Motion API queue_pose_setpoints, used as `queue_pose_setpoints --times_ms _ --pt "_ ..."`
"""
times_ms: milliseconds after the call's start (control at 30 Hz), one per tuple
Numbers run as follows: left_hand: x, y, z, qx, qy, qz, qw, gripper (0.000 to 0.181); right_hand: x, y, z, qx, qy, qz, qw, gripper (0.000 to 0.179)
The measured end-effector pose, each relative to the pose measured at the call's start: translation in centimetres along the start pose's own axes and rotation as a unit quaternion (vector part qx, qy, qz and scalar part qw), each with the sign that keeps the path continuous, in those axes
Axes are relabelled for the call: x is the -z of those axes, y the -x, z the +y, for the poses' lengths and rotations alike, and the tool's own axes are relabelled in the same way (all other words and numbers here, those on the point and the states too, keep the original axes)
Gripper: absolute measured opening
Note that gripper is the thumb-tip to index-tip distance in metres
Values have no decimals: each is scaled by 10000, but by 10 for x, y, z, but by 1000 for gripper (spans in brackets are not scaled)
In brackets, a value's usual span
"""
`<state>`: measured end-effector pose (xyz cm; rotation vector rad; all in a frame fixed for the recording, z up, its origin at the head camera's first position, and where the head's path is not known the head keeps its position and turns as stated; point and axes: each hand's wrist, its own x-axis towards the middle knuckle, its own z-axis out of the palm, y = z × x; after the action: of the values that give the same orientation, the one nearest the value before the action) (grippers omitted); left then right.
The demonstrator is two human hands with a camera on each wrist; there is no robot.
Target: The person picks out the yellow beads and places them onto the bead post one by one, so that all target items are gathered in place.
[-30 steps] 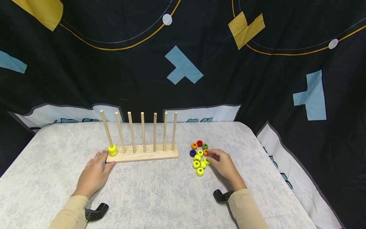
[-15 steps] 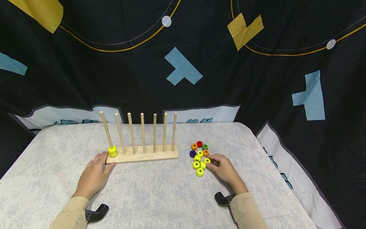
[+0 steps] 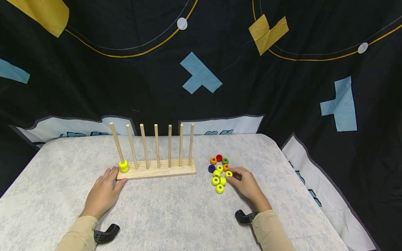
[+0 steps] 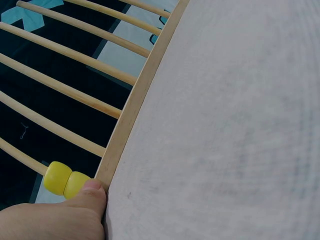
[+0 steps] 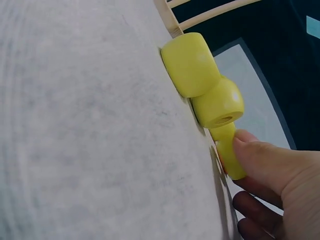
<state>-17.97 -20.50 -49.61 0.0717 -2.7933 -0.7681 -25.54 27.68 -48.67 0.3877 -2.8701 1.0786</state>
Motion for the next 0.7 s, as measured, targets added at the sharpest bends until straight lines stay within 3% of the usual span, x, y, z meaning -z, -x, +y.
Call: queue_pose_setpoints --times_ms 400,700 --pt "0 0 0 -36 -21 19 10000 64 13 -16 -20 137 -114 424 9989 39" --pt "0 -1 0 4 -26 -33 10000 64 33 -42 -57 151 34 461 9988 41"
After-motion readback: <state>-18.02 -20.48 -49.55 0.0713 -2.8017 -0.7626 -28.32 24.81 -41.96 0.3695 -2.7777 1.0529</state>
